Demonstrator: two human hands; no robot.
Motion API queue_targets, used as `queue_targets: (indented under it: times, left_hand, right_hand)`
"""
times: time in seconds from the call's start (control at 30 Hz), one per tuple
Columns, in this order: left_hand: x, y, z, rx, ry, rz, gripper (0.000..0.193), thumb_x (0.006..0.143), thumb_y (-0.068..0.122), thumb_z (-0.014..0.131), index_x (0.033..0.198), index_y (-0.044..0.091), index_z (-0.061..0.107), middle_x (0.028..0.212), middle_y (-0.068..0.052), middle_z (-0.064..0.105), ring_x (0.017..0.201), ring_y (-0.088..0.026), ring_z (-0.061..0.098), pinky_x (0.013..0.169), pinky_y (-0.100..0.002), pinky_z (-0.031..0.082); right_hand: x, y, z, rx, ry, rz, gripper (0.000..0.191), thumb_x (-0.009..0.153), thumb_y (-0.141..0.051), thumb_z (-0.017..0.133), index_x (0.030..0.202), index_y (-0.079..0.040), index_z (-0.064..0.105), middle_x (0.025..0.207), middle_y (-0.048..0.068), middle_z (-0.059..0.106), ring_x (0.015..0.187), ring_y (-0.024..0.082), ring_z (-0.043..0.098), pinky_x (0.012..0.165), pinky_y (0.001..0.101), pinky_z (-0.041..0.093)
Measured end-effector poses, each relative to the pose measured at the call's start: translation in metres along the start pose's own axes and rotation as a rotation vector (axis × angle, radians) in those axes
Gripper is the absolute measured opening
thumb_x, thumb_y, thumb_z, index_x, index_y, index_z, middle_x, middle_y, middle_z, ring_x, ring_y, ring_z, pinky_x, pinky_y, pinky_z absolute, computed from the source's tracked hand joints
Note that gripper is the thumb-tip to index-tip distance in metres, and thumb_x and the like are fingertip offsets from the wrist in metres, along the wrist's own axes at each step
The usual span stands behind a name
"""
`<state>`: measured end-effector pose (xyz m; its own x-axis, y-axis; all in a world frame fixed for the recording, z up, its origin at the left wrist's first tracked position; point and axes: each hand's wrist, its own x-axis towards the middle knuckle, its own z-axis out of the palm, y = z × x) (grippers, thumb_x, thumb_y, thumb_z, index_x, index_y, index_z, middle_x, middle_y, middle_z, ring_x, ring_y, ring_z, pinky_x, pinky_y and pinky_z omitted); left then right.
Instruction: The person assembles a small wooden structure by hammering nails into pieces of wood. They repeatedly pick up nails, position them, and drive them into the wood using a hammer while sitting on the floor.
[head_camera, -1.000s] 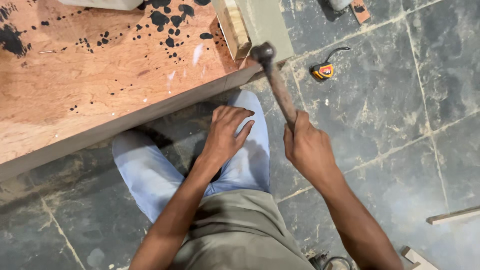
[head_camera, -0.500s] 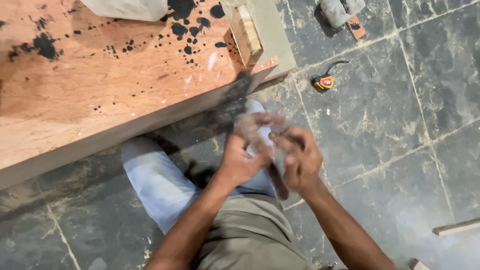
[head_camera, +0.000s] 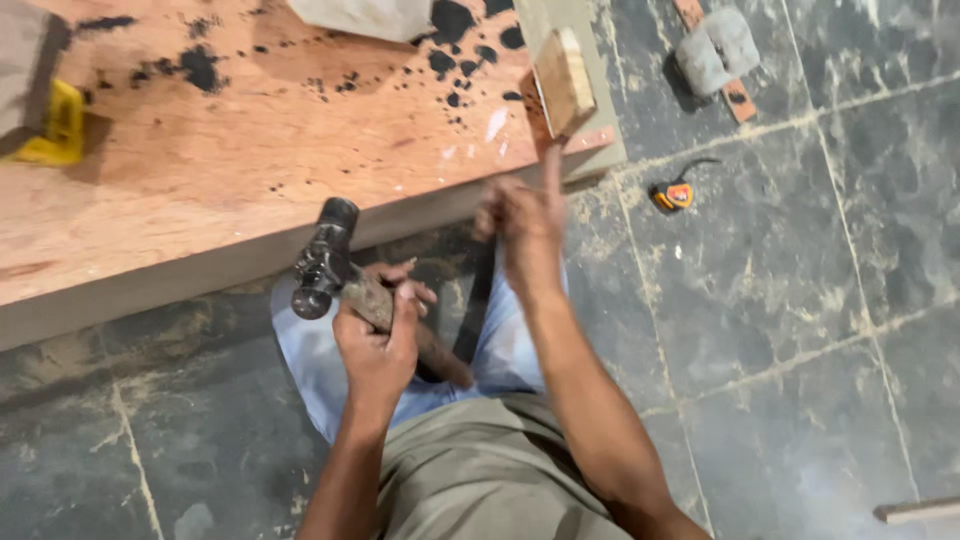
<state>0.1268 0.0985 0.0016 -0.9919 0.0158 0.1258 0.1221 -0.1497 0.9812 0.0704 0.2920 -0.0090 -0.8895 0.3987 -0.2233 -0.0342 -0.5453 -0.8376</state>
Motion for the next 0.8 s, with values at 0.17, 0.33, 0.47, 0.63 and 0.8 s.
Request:
queue_targets:
  times: [0.17,0.33,0.47,0.63,0.8]
  left_hand:
    - [0.001,0.005,-0.014,0.049,0.057,-0.073,0.012,0.102,0.003,0.062,0.114,-0.001,0.062,0.085,-0.006,0.068,0.078,-0.011,0.068,0.071,-0.025,0.055]
    - [0.001,0.002,-0.019,0.045,0.043,-0.116,0.015,0.097,0.003,0.065,0.111,-0.001,0.064,0.084,-0.006,0.071,0.075,-0.01,0.07,0.069,-0.026,0.057]
    - [0.003,0.002,-0.022,0.072,-0.005,-0.089,0.015,0.097,0.003,0.066,0.111,-0.001,0.065,0.082,-0.006,0.072,0.074,-0.012,0.07,0.07,-0.027,0.057]
    - [0.011,-0.002,-0.032,0.109,-0.034,-0.083,0.017,0.095,0.004,0.069,0.111,0.0,0.065,0.082,-0.007,0.072,0.074,-0.013,0.074,0.066,-0.028,0.059]
    - [0.019,-0.003,-0.046,0.083,-0.041,-0.07,0.019,0.095,0.005,0.069,0.112,0.0,0.065,0.086,-0.007,0.073,0.074,-0.012,0.073,0.066,-0.027,0.059]
  right_hand:
    - [0.014,-0.047,-0.012,-1.211,-0.317,-0.37,0.069,0.093,-0.007,0.056,0.161,-0.011,0.042,0.076,0.017,0.07,0.063,0.027,0.07,0.064,0.0413,0.059]
    - [0.08,-0.069,0.016,-1.864,-0.384,-0.537,0.073,0.086,-0.01,0.062,0.154,0.001,0.039,0.133,0.033,0.06,0.105,0.051,0.066,0.089,0.0539,0.054]
    - [0.104,-0.058,0.041,-2.024,-0.248,-0.053,0.075,0.095,-0.021,0.056,0.159,0.004,0.026,0.106,0.037,0.067,0.101,0.052,0.066,0.094,0.0531,0.05]
    - [0.094,-0.059,0.06,-2.1,-0.161,-0.022,0.094,0.078,-0.03,0.067,0.154,0.008,0.026,0.102,0.035,0.068,0.098,0.049,0.067,0.088,0.0508,0.054]
    - [0.08,-0.061,0.052,-2.211,-0.152,-0.034,0.071,0.097,-0.022,0.049,0.159,0.004,0.028,0.097,0.036,0.07,0.09,0.051,0.069,0.085,0.0568,0.054]
